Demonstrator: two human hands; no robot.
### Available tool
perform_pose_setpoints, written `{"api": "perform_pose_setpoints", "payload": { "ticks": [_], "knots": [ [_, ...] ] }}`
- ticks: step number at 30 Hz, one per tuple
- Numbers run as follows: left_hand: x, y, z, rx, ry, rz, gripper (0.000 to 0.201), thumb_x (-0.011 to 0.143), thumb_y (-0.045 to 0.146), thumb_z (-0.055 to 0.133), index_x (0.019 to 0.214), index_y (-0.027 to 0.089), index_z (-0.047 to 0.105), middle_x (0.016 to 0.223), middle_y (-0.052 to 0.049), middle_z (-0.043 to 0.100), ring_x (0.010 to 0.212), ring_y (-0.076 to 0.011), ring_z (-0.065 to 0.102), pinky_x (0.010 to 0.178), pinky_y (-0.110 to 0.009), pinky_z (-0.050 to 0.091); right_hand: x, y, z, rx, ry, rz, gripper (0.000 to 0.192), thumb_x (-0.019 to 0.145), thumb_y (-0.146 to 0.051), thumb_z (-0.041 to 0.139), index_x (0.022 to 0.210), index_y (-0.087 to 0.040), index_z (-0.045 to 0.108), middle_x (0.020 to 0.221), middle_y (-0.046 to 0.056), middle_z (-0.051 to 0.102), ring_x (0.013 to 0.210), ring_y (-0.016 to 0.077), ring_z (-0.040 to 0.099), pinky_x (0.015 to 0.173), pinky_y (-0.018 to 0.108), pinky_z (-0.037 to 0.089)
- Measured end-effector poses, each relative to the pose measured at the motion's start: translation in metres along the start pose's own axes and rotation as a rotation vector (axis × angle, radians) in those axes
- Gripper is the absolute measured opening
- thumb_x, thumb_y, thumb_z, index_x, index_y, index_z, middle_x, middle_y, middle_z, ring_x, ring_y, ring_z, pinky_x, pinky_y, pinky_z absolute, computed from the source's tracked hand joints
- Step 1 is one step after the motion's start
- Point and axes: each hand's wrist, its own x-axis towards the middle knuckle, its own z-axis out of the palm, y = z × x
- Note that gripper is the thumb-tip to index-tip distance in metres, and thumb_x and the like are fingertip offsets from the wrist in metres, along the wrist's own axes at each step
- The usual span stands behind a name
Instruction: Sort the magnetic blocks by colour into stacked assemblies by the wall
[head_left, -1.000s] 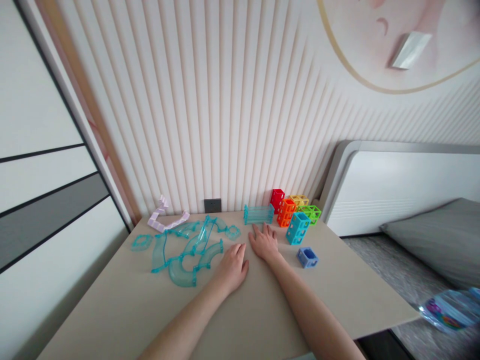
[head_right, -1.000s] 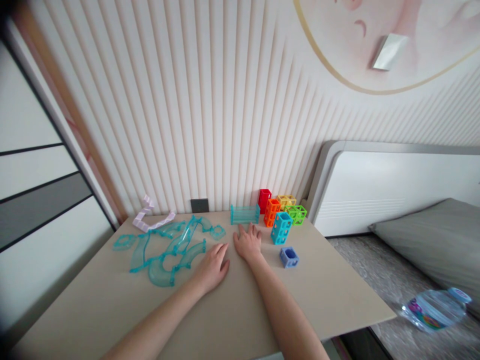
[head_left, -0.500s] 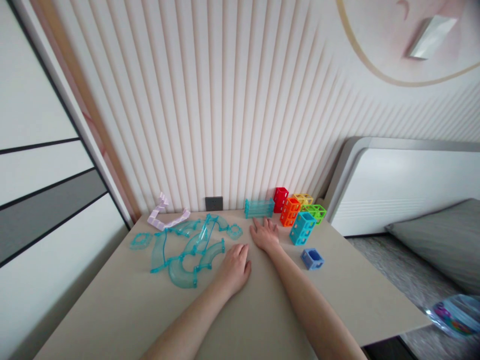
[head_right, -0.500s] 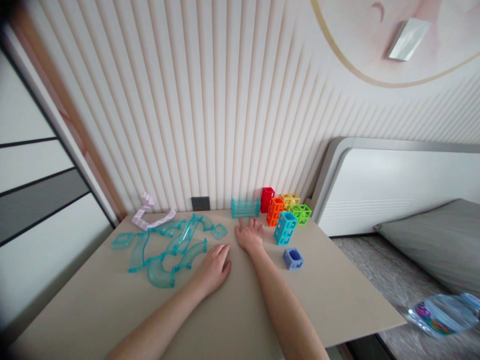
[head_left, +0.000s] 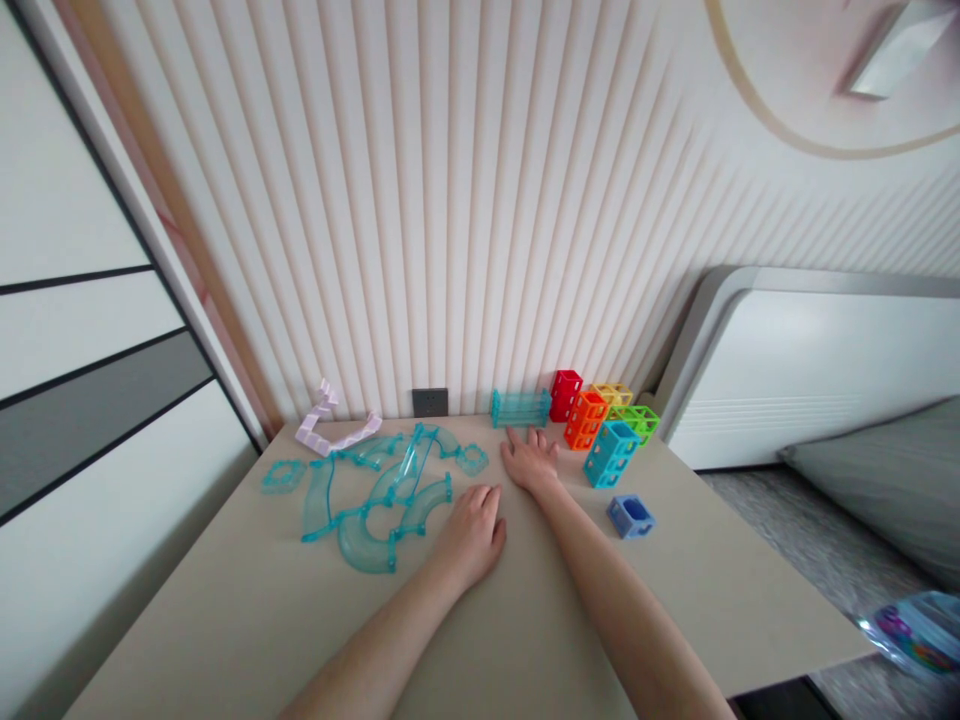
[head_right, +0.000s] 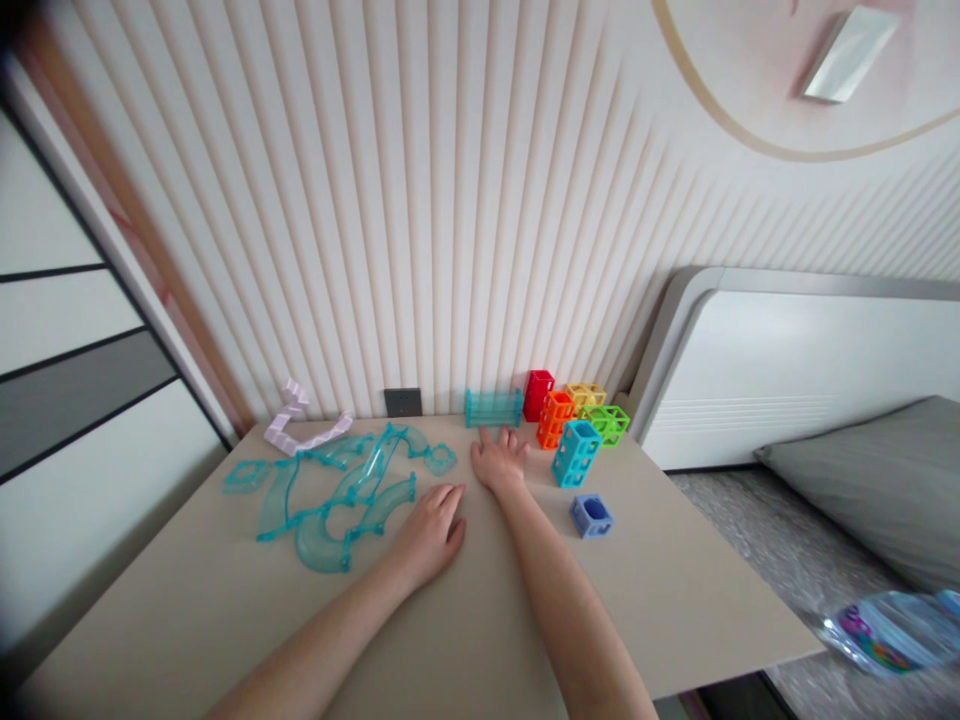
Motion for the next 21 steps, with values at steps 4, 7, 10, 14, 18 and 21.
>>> {"api": "perform_pose_setpoints", "payload": {
  "ticks": [4,7,10,14,18,21],
  "knots": [
    [0.0,0.001,-0.001,-0.005,-0.006,-0.006,0.05,0.089,0.018,0.048,0.139,0.014,0.052,0.129,-0.014,0.062,0.126,-0.0273,0.054,0.11,-0.039,0.044,0.003,-0.001,0.001,0.001,0.001,0.002,0.057,0.102,-0.05,0.027,0.157,-0.034,0.033,0.164,0.015,0.028,0.15,0.0352,0.022,0.113,0.063,0.013],
    [0.0,0.001,-0.002,-0.007,-0.01,-0.005,0.05,0.089,0.018,0.048,0.139,0.013,0.052,0.129,-0.014,0.062,0.125,-0.0274,0.054,0.11,-0.04,0.044,0.007,-0.002,0.001,0.004,-0.002,0.008,0.057,0.102,-0.05,0.026,0.156,-0.034,0.034,0.164,0.016,0.028,0.151,0.036,0.022,0.112,0.063,0.013],
    [-0.001,0.002,-0.003,-0.006,-0.009,-0.006,0.051,0.089,0.018,0.048,0.139,0.012,0.052,0.13,-0.014,0.062,0.126,-0.028,0.054,0.111,-0.04,0.043,0.01,-0.002,0.002,0.006,-0.013,0.007,0.057,0.102,-0.05,0.026,0.157,-0.034,0.034,0.165,0.016,0.026,0.151,0.0361,0.021,0.112,0.064,0.013],
    [-0.001,0.002,-0.003,-0.007,-0.006,-0.006,0.051,0.088,0.017,0.048,0.139,0.015,0.052,0.129,-0.013,0.062,0.125,-0.0276,0.055,0.111,-0.041,0.043,0.012,0.0,0.002,0.003,-0.028,-0.006,0.059,0.102,-0.051,0.023,0.158,-0.034,0.03,0.167,0.014,0.022,0.151,0.036,0.019,0.113,0.064,0.01],
    [-0.001,0.001,-0.002,-0.01,-0.005,-0.003,0.051,0.088,0.018,0.049,0.139,0.014,0.051,0.129,-0.014,0.061,0.125,-0.0279,0.054,0.111,-0.041,0.043,0.013,0.0,0.001,0.004,-0.031,-0.015,0.06,0.102,-0.052,0.022,0.158,-0.033,0.03,0.167,0.014,0.022,0.152,0.0357,0.018,0.113,0.064,0.011],
    [-0.001,0.001,-0.002,-0.013,-0.003,-0.002,0.051,0.088,0.018,0.049,0.139,0.016,0.051,0.128,-0.013,0.062,0.125,-0.0278,0.054,0.111,-0.042,0.043,0.014,0.0,0.001,0.001,-0.03,-0.017,0.06,0.102,-0.052,0.023,0.158,-0.033,0.03,0.167,0.014,0.022,0.151,0.0361,0.018,0.113,0.064,0.01]
  ]
}}
